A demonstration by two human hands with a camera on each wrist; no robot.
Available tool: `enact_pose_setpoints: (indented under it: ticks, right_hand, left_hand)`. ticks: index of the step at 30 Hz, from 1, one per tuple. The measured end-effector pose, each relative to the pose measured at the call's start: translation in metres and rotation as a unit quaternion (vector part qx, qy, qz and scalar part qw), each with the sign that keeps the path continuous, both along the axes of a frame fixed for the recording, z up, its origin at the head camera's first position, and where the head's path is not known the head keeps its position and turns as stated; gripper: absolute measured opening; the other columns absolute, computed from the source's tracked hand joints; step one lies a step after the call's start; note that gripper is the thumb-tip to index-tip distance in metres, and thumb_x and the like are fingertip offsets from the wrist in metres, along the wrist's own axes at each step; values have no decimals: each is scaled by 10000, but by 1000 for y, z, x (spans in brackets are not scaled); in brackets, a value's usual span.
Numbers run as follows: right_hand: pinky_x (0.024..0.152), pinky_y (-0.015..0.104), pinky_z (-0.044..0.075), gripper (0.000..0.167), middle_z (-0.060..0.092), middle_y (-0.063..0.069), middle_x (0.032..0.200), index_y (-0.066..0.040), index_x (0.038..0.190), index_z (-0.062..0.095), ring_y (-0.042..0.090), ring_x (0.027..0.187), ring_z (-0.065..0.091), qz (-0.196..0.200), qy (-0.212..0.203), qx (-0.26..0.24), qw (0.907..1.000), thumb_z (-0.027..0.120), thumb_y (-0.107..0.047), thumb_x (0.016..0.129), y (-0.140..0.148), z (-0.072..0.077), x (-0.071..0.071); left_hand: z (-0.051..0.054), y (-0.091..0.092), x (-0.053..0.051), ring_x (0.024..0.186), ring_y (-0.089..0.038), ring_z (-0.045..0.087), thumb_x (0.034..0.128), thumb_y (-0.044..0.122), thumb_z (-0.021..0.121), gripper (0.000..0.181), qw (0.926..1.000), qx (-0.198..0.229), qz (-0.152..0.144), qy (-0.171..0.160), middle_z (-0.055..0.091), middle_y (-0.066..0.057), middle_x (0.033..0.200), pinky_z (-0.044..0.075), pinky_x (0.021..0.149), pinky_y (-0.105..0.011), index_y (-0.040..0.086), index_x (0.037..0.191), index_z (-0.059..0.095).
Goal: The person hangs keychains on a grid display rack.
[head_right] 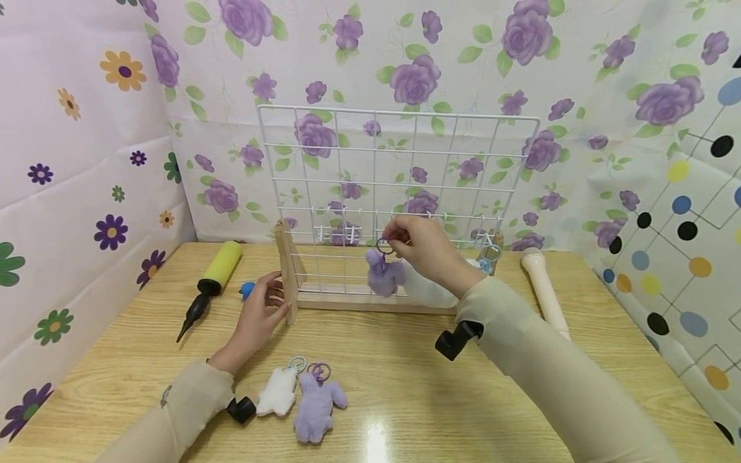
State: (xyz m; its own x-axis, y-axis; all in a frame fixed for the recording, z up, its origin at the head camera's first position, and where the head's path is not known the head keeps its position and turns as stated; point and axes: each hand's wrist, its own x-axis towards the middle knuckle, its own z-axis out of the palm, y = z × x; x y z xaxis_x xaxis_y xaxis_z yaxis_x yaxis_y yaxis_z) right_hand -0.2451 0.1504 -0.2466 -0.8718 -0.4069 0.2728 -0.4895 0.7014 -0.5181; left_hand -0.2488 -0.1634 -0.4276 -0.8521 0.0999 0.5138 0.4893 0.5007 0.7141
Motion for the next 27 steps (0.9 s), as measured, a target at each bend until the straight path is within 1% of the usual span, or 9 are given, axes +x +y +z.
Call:
enact_pose_setpoints:
  ticks: [7,12,15,22,27]
  right_hand:
    - [766,344,592,132,693,124,990,-36,1037,660,242,897,676,-36,24,-1,10000,570,-33,942,0,1,0]
    - [790,364,587,166,685,131,1042,-41,1093,657,244,934,665,-138,-80,-63,9999,573,-63,951,2,3,2]
    - [779,367,587,186,684,135,1059,-42,1123,648,246,916,670,-179,-125,-189,9996,578,-85,955,4,3,5]
    - [735,296,576,202,685,129,1056,-52,1143,636,209,868,658,-173,44,-439,9989,582,-120,960,4,4,13]
    - [704,235,559,194,687,138,1055,-45,1129,640,222,853,659,-57,274,-621,9977,586,-117,958,3,4,19]
  left_hand:
    - [0,0,-1,922,-298,599,844,-80,659,588,10000,5,-2,58,559,-219,1120,581,751,-396,-34,1374,409]
    - [-1,0,0,939,-302,601,852,-83,648,581,10000,-15,-37,67,553,-222,1132,578,761,-399,-33,1377,403]
    - [-2,0,1,940,-303,604,857,-79,645,577,10000,-21,-40,27,554,-222,1135,579,763,-401,-33,1378,402]
    - [-2,0,0,953,-295,596,859,-77,644,589,10000,7,-37,-46,552,-213,1148,575,773,-399,-25,1390,393]
    - [-1,0,0,954,-300,595,863,-75,640,581,10000,-4,-32,-53,553,-216,1147,574,774,-409,-26,1388,396]
